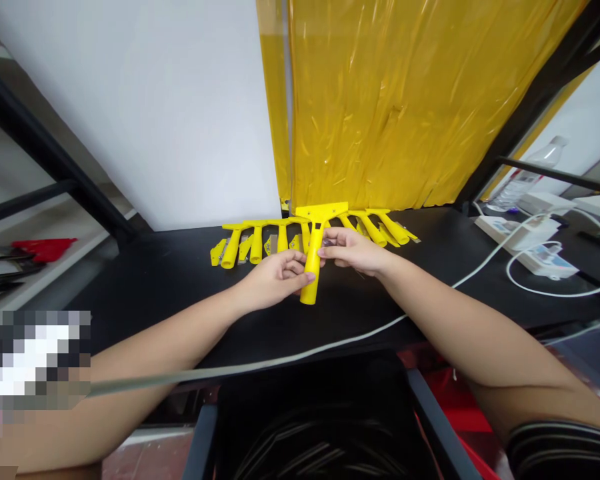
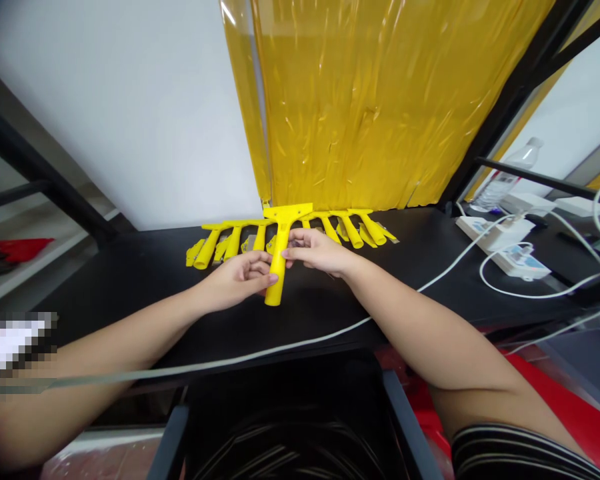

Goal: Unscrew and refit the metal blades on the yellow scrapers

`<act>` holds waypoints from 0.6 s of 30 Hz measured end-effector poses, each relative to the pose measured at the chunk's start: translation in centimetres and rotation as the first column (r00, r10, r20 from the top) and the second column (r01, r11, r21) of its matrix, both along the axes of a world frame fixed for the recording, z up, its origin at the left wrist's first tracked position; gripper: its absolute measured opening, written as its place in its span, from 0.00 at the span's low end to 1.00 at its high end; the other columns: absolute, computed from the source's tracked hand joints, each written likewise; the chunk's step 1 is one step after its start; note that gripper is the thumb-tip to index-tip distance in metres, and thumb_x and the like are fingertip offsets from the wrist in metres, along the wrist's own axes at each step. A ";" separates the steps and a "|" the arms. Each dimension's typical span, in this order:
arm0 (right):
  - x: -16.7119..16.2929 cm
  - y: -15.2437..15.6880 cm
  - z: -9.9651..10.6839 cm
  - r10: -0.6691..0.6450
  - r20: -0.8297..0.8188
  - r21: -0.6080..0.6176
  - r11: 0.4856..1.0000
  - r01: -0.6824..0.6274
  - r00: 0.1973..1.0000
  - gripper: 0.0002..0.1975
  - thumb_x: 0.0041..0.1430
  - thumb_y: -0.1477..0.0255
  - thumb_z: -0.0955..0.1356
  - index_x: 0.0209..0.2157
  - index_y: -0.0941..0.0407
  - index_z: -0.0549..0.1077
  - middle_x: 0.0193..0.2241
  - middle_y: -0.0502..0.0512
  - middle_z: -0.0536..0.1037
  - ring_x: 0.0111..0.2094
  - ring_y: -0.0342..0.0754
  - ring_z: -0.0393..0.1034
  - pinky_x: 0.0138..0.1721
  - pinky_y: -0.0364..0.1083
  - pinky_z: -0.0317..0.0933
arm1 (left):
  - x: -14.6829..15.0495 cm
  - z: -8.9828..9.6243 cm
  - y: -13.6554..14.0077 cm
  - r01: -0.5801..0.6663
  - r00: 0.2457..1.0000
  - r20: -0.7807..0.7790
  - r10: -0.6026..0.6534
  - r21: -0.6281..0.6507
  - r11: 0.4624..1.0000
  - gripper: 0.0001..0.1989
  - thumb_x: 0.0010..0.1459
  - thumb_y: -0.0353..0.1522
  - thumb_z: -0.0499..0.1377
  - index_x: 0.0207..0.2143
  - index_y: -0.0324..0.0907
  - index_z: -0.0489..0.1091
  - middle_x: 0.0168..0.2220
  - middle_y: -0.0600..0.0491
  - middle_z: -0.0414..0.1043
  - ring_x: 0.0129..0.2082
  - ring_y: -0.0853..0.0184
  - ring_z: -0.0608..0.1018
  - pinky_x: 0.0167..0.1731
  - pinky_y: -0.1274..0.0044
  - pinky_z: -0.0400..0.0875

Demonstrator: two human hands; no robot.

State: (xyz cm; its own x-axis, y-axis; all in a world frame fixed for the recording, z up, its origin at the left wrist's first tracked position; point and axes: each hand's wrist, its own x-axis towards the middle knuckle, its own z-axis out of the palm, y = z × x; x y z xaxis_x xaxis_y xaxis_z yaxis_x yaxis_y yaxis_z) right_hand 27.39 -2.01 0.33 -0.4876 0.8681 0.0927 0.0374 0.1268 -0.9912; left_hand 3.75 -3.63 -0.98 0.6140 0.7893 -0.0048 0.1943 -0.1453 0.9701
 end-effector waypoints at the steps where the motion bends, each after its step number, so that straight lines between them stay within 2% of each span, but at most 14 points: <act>1: -0.1 0.0 0.0 0.002 0.007 0.012 1.000 -0.002 1.000 0.15 0.52 0.68 0.77 0.40 0.58 0.76 0.29 0.52 0.78 0.27 0.41 0.69 0.18 0.38 0.46 | 0.1 0.0 0.1 -0.013 1.000 -0.001 0.013 0.000 1.000 0.25 0.55 0.43 0.72 0.48 0.41 0.69 0.34 0.54 0.75 0.32 0.67 0.80 0.37 0.70 0.79; 5: 0.1 0.4 -0.4 -0.059 0.057 0.075 0.996 0.054 0.997 0.16 0.54 0.68 0.77 0.43 0.58 0.75 0.31 0.50 0.77 0.25 0.40 0.68 0.23 0.40 0.54 | -1.1 0.8 1.6 -0.112 0.988 -0.100 0.121 0.091 0.990 0.26 0.51 0.44 0.72 0.49 0.44 0.71 0.32 0.52 0.76 0.29 0.64 0.79 0.34 0.68 0.78; 7: 0.6 0.8 -0.5 -0.126 0.078 0.102 0.988 0.118 0.989 0.18 0.55 0.68 0.76 0.47 0.57 0.74 0.32 0.49 0.76 0.24 0.39 0.65 0.25 0.41 0.57 | -3.1 1.7 3.1 -0.215 0.953 -0.170 0.252 0.212 0.953 0.27 0.51 0.45 0.70 0.50 0.44 0.72 0.34 0.50 0.78 0.31 0.61 0.81 0.35 0.68 0.78; 8: 0.9 1.0 -0.6 -0.167 0.092 0.119 0.981 0.156 0.982 0.19 0.55 0.68 0.75 0.47 0.57 0.74 0.32 0.48 0.76 0.23 0.39 0.63 0.26 0.42 0.58 | -4.5 2.3 4.0 -0.260 0.918 -0.219 0.331 0.297 0.919 0.26 0.52 0.46 0.68 0.51 0.44 0.73 0.35 0.50 0.79 0.32 0.59 0.82 0.35 0.68 0.77; 10: 1.7 1.5 -0.6 -0.255 0.114 0.158 0.959 0.236 0.960 0.19 0.54 0.68 0.75 0.47 0.56 0.73 0.32 0.47 0.75 0.24 0.39 0.63 0.26 0.42 0.57 | -7.9 3.5 5.9 -0.342 0.788 -0.310 0.531 0.496 0.798 0.27 0.53 0.46 0.65 0.52 0.43 0.74 0.38 0.48 0.80 0.36 0.56 0.83 0.37 0.68 0.77; 11: 2.1 1.8 -0.6 -0.298 0.120 0.179 0.945 0.274 0.947 0.19 0.54 0.68 0.75 0.46 0.56 0.72 0.31 0.46 0.73 0.24 0.39 0.62 0.26 0.42 0.56 | -9.7 4.1 6.8 -0.379 0.682 -0.354 0.640 0.578 0.723 0.27 0.52 0.46 0.64 0.52 0.42 0.75 0.39 0.47 0.81 0.39 0.53 0.83 0.39 0.67 0.77; 13: 3.0 2.5 -0.6 -0.369 0.118 0.212 0.917 0.339 0.922 0.18 0.54 0.68 0.75 0.46 0.55 0.71 0.30 0.45 0.71 0.23 0.39 0.61 0.25 0.42 0.54 | -13.2 5.0 8.1 -0.397 0.463 -0.454 0.761 0.662 0.636 0.24 0.51 0.45 0.65 0.46 0.39 0.78 0.40 0.43 0.81 0.43 0.47 0.83 0.40 0.66 0.76; 14: 3.5 2.8 -0.6 -0.400 0.117 0.225 0.902 0.368 0.909 0.18 0.54 0.68 0.74 0.45 0.55 0.71 0.30 0.45 0.71 0.23 0.39 0.60 0.25 0.42 0.54 | -14.7 5.3 8.5 -0.405 0.410 -0.489 0.770 0.658 0.634 0.23 0.50 0.46 0.66 0.43 0.39 0.79 0.39 0.42 0.82 0.44 0.46 0.82 0.40 0.67 0.76; 15: 3.9 3.2 -0.7 -0.432 0.121 0.240 0.886 0.395 0.894 0.18 0.54 0.69 0.74 0.45 0.55 0.71 0.30 0.45 0.70 0.23 0.39 0.59 0.25 0.42 0.53 | -16.0 5.5 8.7 -0.418 0.416 -0.500 0.759 0.637 0.648 0.23 0.49 0.46 0.67 0.43 0.40 0.79 0.37 0.44 0.82 0.43 0.47 0.82 0.38 0.68 0.77; 18: 5.1 4.2 -1.0 -0.537 0.131 0.304 0.822 0.482 0.833 0.17 0.54 0.69 0.74 0.45 0.56 0.72 0.33 0.47 0.72 0.26 0.40 0.61 0.29 0.43 0.56 | -18.0 5.5 8.8 -0.429 0.503 -0.508 0.700 0.556 0.712 0.24 0.47 0.46 0.69 0.43 0.40 0.80 0.32 0.47 0.81 0.37 0.51 0.83 0.34 0.71 0.76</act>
